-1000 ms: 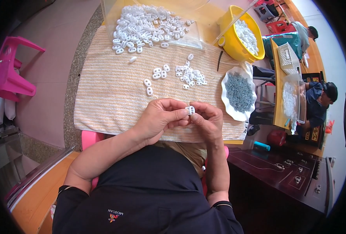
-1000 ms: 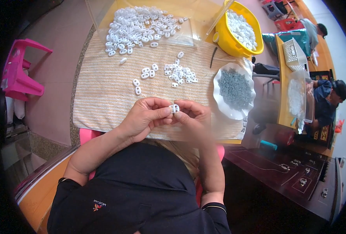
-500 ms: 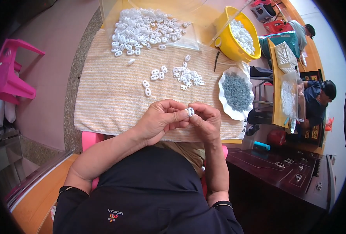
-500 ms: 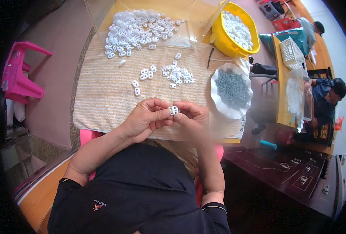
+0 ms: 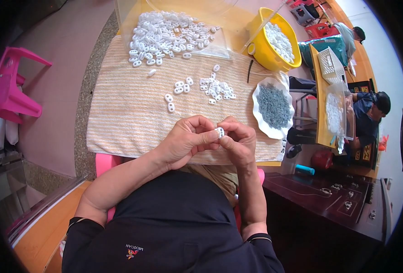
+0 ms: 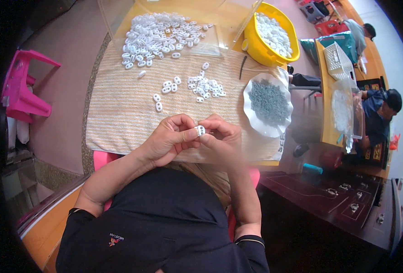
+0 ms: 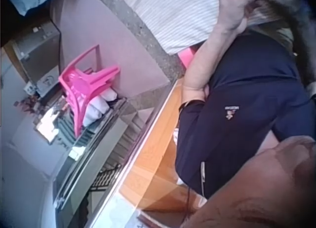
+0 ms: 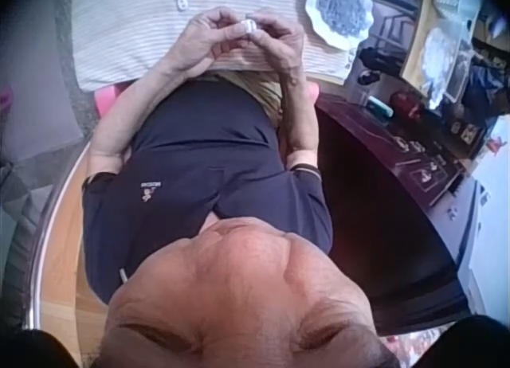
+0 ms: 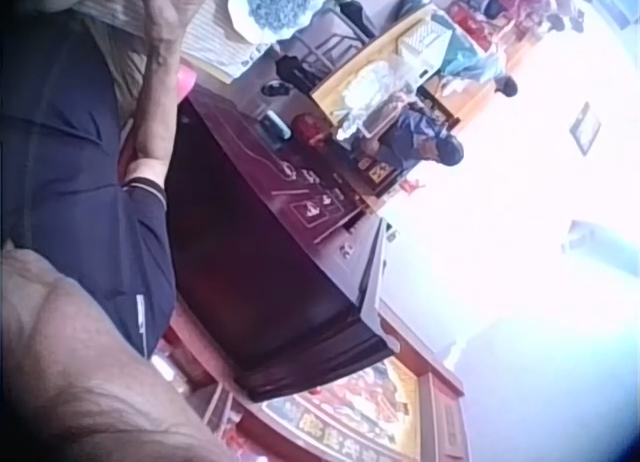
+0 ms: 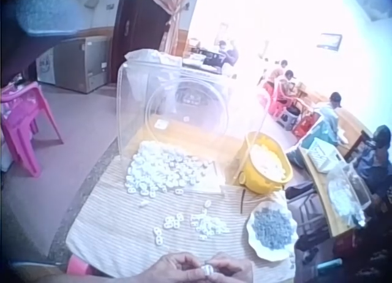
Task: Assembling small white plastic components by manually inserting metal pins.
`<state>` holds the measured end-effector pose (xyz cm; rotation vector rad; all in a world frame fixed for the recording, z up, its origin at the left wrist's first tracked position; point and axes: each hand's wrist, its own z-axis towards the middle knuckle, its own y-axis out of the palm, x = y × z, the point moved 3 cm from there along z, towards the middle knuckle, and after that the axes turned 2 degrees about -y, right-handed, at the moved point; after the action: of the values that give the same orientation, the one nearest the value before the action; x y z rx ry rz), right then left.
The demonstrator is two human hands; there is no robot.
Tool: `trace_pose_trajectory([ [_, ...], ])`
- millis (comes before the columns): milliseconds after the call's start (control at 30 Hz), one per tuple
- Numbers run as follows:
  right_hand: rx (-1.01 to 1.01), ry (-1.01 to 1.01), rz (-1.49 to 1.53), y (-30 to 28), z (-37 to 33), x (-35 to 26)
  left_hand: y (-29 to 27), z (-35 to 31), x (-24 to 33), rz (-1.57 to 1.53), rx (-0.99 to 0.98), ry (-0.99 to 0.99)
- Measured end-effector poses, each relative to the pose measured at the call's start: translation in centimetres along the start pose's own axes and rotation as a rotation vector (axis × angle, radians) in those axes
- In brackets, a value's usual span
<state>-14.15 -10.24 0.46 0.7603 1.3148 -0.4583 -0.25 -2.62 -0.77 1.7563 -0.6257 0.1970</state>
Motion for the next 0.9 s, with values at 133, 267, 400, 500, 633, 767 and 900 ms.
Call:
trace_pose_trajectory([
  [133, -0.013, -0.030, -0.014, 0.2, 0.0, -0.1, 0.1, -0.1, -0.1, 0.020, -0.004, 0.014],
  [267, -0.026, -0.045, -0.036, 0.3, -0.1, -0.6, 0.4, -0.3, 0.2, 0.045, -0.012, 0.025],
  [400, -0.046, -0.037, -0.057, 0.3, -0.2, -1.0, 0.5, -0.4, 0.1, 0.073, -0.040, 0.029],
  [500, -0.058, -0.055, -0.074, 0.4, -0.2, -1.2, 0.6, -0.4, 0.2, 0.080, -0.046, 0.025],
  [633, -0.042, -0.064, -0.121, 0.7, -0.1, -1.6, 0.6, -0.4, 0.1, 0.069, -0.053, 0.006],
  [767, -0.035, -0.058, -0.147, 0.6, -0.2, -1.6, 0.5, -0.3, 0.0, 0.055, -0.042, 0.003],
  [900, -0.055, -0.004, -0.182, 0.3, -0.2, -1.2, 0.2, 0.0, 0.2, 0.058, -0.035, -0.017],
])
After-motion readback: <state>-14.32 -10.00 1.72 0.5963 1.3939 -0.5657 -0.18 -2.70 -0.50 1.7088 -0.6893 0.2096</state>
